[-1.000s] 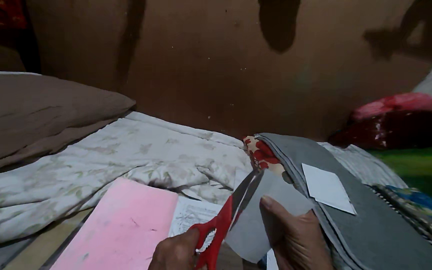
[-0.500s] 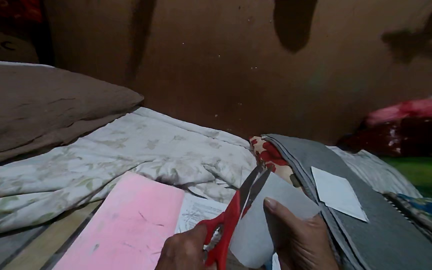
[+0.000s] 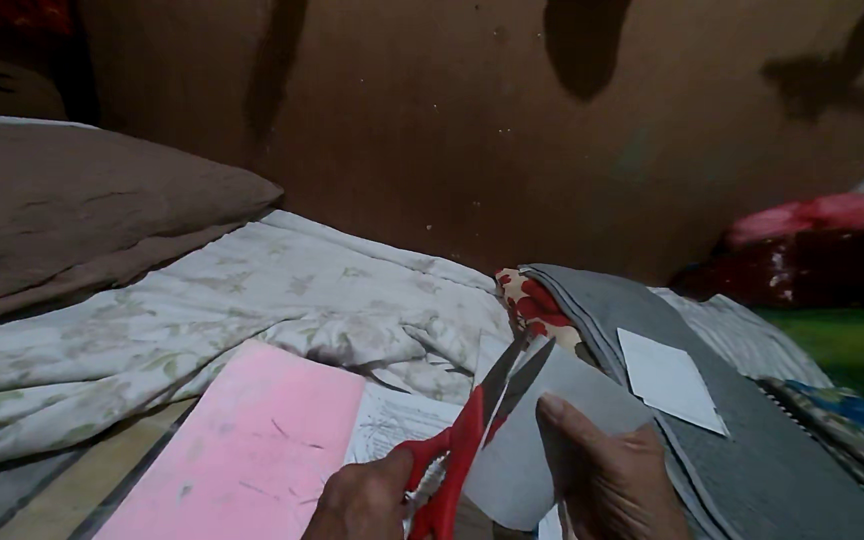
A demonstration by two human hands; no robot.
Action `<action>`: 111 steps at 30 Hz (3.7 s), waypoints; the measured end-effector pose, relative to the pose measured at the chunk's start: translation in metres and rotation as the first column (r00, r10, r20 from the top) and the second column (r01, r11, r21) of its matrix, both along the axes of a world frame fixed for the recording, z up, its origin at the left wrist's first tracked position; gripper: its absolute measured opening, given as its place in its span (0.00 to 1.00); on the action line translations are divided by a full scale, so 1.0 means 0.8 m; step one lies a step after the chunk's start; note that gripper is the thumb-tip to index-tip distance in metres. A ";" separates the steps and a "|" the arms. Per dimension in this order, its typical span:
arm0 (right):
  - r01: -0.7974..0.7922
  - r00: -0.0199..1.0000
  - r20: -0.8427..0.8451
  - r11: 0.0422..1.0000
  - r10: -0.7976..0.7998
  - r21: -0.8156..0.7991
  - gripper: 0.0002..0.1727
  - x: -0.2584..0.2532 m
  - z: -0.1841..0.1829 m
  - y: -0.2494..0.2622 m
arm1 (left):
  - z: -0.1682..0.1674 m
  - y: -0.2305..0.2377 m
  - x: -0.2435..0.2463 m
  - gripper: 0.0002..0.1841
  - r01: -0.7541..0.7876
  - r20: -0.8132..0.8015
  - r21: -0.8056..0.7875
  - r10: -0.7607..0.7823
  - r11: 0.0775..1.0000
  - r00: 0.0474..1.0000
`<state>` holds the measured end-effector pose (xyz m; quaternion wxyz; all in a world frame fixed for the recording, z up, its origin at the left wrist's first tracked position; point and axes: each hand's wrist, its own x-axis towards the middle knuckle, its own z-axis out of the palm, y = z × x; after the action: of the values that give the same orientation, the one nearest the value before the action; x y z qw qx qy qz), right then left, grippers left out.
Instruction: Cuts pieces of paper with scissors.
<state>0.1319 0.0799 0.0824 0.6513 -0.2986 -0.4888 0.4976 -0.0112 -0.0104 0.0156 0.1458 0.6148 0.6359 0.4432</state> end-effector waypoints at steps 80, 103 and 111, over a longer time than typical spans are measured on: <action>-0.171 0.984 0.117 0.870 0.131 0.462 0.11 0.018 -0.030 0.036 | -0.009 0.009 -0.040 0.13 0.475 0.868 0.104 -0.313 0.874 0.386; -0.083 0.933 0.360 0.967 -0.010 0.242 0.19 -0.018 -0.053 0.026 | -0.006 0.015 -0.038 0.09 -0.077 0.772 0.331 -0.223 0.941 0.596; -0.434 0.883 0.063 0.861 0.465 -0.266 0.16 -0.031 -0.051 0.003 | -0.001 0.013 -0.025 0.09 -0.192 0.592 0.248 0.009 0.949 0.806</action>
<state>0.1069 0.0825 0.0416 0.4437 -0.2844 -0.5197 0.6724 -0.0311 -0.0001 0.0152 0.2164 0.4284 0.5184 0.7077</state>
